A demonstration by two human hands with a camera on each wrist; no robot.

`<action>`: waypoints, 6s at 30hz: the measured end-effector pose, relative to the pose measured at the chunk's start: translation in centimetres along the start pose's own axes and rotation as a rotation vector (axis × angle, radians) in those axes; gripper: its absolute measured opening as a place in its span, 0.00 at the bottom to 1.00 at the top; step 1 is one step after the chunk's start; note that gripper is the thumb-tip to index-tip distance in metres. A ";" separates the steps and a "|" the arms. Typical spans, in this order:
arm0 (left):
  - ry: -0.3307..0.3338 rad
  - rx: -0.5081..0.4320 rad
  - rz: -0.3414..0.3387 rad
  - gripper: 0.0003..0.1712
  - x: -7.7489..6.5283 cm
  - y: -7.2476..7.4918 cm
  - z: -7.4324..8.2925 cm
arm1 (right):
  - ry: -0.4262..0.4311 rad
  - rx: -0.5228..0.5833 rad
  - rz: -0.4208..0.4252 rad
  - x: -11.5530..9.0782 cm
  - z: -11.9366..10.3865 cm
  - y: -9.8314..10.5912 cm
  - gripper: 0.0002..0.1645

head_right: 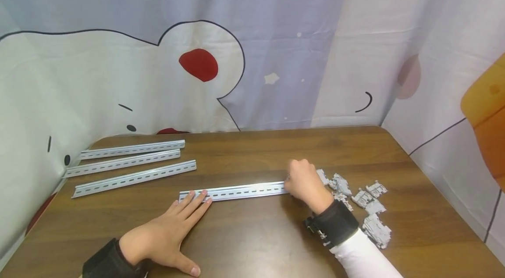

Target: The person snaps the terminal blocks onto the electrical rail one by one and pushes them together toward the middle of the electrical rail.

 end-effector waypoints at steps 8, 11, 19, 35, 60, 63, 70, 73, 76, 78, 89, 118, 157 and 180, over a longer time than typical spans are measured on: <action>0.015 0.008 -0.004 0.78 0.1 0.2 -0.1 | 0.005 -0.015 -0.016 0.4 -0.2 -0.4 0.05; 0.020 0.000 -0.010 0.77 0.1 0.2 -0.1 | -0.021 0.016 -0.069 0.3 0.2 -0.5 0.12; 0.017 -0.005 -0.003 0.78 0.0 0.2 0.1 | -0.007 0.106 -0.119 -0.4 0.9 1.5 0.10; 0.045 0.014 0.006 0.78 -0.1 0.4 -0.4 | -0.076 0.497 -0.182 0.3 0.8 -0.8 0.03; 0.080 0.078 0.011 0.78 0.0 0.4 0.0 | 0.131 0.567 -0.132 1.3 -10.7 -2.5 0.06; 0.087 0.077 0.005 0.78 0.1 0.3 -0.2 | 0.136 0.575 -0.133 1.5 -11.3 -2.8 0.06; 0.090 0.097 -0.001 0.78 0.3 0.0 -0.8 | 0.137 0.616 -0.120 1.8 -12.3 -3.5 0.07; 0.092 0.090 -0.002 0.78 0.3 0.0 -0.7 | 0.146 0.623 -0.108 1.8 -12.6 -3.5 0.07; 0.103 0.081 -0.005 0.78 0.1 0.2 -0.5 | 0.158 0.610 -0.098 1.6 -12.9 -3.4 0.07; 0.102 0.080 -0.003 0.78 0.0 0.2 -0.4 | 0.167 0.592 -0.090 1.6 -13.1 -3.4 0.08; 0.105 0.081 0.001 0.78 0.0 0.3 -0.4 | 0.190 0.479 -0.123 1.2 -13.5 -3.3 0.10; 0.079 0.061 0.023 0.78 0.0 0.3 -0.2 | 0.040 0.143 0.100 0.7 -5.9 7.2 0.12; 0.064 0.061 0.052 0.83 0.6 -0.3 -1.7 | -0.249 -0.038 -0.391 1.3 8.4 1.4 0.14; 0.077 0.048 0.036 0.80 0.3 0.3 -0.7 | -0.344 -0.110 -0.380 1.6 9.9 0.2 0.27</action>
Point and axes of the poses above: each hand's wrist, its own x-axis towards the middle knuckle, its own y-axis out of the back of the hand, z = x × y, the point moved 9 cm from there along x, towards the middle knuckle, and after that the axes turned 11 degrees about -x, right-handed, at the moved point
